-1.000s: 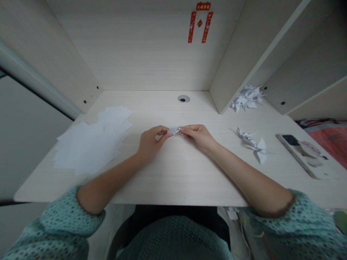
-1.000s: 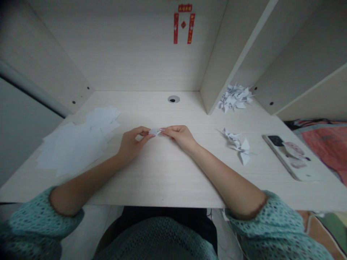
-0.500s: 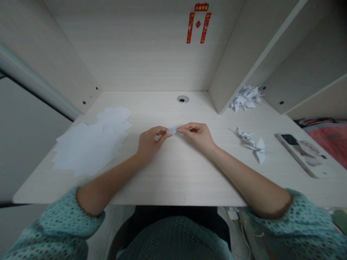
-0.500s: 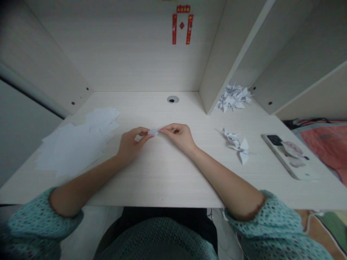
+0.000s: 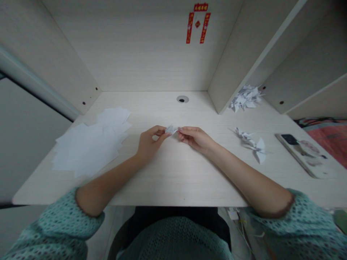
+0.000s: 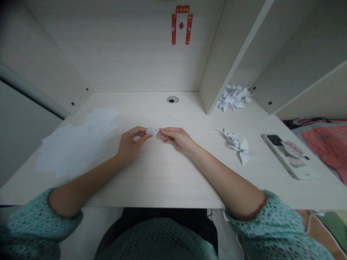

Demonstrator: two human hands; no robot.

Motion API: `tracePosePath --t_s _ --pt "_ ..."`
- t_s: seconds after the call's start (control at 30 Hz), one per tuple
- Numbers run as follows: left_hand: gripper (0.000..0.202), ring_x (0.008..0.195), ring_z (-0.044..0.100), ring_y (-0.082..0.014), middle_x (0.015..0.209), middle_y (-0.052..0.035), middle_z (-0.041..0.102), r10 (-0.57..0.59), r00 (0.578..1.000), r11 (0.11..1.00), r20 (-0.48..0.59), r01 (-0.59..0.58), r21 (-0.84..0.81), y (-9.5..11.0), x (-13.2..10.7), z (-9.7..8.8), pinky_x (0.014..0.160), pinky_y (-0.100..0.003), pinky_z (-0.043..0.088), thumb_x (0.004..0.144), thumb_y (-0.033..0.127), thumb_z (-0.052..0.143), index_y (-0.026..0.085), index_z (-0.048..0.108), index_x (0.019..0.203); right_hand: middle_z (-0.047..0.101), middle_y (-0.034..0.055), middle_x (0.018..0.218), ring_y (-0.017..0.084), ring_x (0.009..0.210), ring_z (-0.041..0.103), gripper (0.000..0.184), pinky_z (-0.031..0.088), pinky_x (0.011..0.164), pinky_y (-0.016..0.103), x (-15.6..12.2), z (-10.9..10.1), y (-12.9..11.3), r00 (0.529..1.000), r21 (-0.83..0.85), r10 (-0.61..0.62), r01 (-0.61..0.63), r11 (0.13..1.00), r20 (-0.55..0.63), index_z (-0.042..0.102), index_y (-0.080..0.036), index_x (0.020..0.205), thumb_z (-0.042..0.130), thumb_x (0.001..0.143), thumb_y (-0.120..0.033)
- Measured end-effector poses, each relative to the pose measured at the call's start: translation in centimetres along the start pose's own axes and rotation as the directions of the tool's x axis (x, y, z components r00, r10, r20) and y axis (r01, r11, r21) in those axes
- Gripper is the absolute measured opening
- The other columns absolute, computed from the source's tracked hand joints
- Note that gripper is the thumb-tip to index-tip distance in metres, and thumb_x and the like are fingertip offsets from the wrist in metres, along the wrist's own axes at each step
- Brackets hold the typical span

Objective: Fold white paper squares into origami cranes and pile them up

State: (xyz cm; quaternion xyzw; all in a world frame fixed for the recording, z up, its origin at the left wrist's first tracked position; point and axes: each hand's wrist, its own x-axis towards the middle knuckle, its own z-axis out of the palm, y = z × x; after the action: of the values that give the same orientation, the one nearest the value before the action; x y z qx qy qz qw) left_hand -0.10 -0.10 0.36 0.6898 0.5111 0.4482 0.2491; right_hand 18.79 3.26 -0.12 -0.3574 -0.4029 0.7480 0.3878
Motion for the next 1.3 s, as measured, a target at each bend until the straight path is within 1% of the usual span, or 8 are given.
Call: tracePosePath --t_s 0.2,0.43,0.67,0.83,0.93,1.0,1.1,1.3 --pt "0.023 0.076 0.065 -0.0154 0.083 -0.0027 0.072 -0.074 0.997 0.992 0.005 0.074 -0.101 -0.06 0.04 0.08 0.075 -0.028 0.051 0.076 0.04 0.065 0.02 0.069 0.085 0.065 0.0013 0.066 0.009 0.059 0.055 0.017 0.043 0.058 0.023 -0.11 -0.03 -0.12 0.999 -0.002 0.024 -0.024 1.0 0.036 0.072 -0.016 0.075 0.074 0.068 -0.031" --pt "0.025 0.076 0.066 -0.0155 0.084 -0.0042 0.072 -0.113 0.993 0.977 0.043 0.119 -0.179 -0.32 0.16 0.13 0.076 -0.028 0.052 0.075 0.041 0.066 0.019 0.068 0.086 0.064 0.001 0.064 0.009 0.057 0.053 0.024 0.04 0.054 0.023 -0.02 0.03 0.1 0.999 -0.07 -0.022 0.024 0.997 0.038 0.072 -0.016 0.073 0.078 0.062 -0.037" --pt "0.026 0.073 0.065 -0.0155 0.081 -0.0036 0.072 -0.109 0.992 0.984 0.066 0.117 -0.131 -0.17 0.25 0.04 0.073 -0.028 0.051 0.076 0.042 0.065 0.019 0.068 0.086 0.069 0.0005 0.074 0.008 0.06 0.054 0.025 0.041 0.058 0.023 0.19 0.0 0.73 0.986 -0.124 -0.151 0.142 0.982 -0.07 0.074 -0.02 0.08 0.08 0.059 -0.034" --pt "0.025 0.074 0.065 -0.0152 0.082 -0.0027 0.072 -0.096 0.995 0.994 0.033 0.097 -0.047 -0.09 0.15 0.08 0.075 -0.028 0.051 0.077 0.043 0.064 0.02 0.069 0.085 0.072 0.0044 0.082 0.015 0.074 0.061 0.016 0.045 0.07 0.029 -0.19 0.0 0.55 0.902 -0.459 -0.424 0.346 0.818 -0.077 0.075 -0.021 0.077 0.072 0.07 -0.035" --pt "0.026 0.075 0.065 -0.0157 0.082 -0.0019 0.072 -0.073 0.997 0.997 0.036 0.074 -0.019 -0.05 0.06 0.13 0.076 -0.029 0.052 0.077 0.045 0.063 0.021 0.069 0.086 0.071 0.005 0.079 0.018 0.077 0.062 0.015 0.045 0.069 0.03 -0.37 -0.04 0.44 0.846 -0.613 -0.53 0.391 0.686 -0.054 0.075 -0.022 0.074 0.07 0.072 -0.036" --pt "0.025 0.075 0.065 -0.0157 0.082 -0.0015 0.072 -0.065 0.997 0.998 0.039 0.065 -0.007 0.0 0.02 0.17 0.077 -0.029 0.051 0.077 0.045 0.063 0.022 0.069 0.085 0.071 0.0049 0.076 0.017 0.074 0.061 0.015 0.044 0.066 0.029 -0.36 -0.12 0.48 0.832 -0.655 -0.552 0.391 0.646 -0.048 0.075 -0.022 0.074 0.07 0.073 -0.036" --pt "0.024 0.075 0.065 -0.0156 0.082 -0.0011 0.072 -0.079 0.996 0.997 0.03 0.079 0.003 0.04 0.02 0.23 0.077 -0.028 0.052 0.077 0.044 0.063 0.022 0.069 0.084 0.071 0.0051 0.076 0.017 0.071 0.061 0.015 0.044 0.065 0.029 -0.21 -0.31 0.58 0.853 -0.623 -0.519 0.382 0.683 -0.046 0.076 -0.022 0.073 0.07 0.072 -0.036" --pt "0.025 0.072 0.065 -0.0154 0.079 -0.0014 0.072 -0.097 0.993 0.994 0.06 0.099 -0.048 -0.07 0.14 0.23 0.072 -0.028 0.052 0.076 0.044 0.064 0.021 0.068 0.082 0.073 0.0042 0.075 0.016 0.07 0.063 0.018 0.046 0.07 0.03 0.1 -0.54 0.58 0.927 -0.448 -0.37 0.305 0.84 -0.063 0.075 -0.02 0.072 0.075 0.065 -0.037"
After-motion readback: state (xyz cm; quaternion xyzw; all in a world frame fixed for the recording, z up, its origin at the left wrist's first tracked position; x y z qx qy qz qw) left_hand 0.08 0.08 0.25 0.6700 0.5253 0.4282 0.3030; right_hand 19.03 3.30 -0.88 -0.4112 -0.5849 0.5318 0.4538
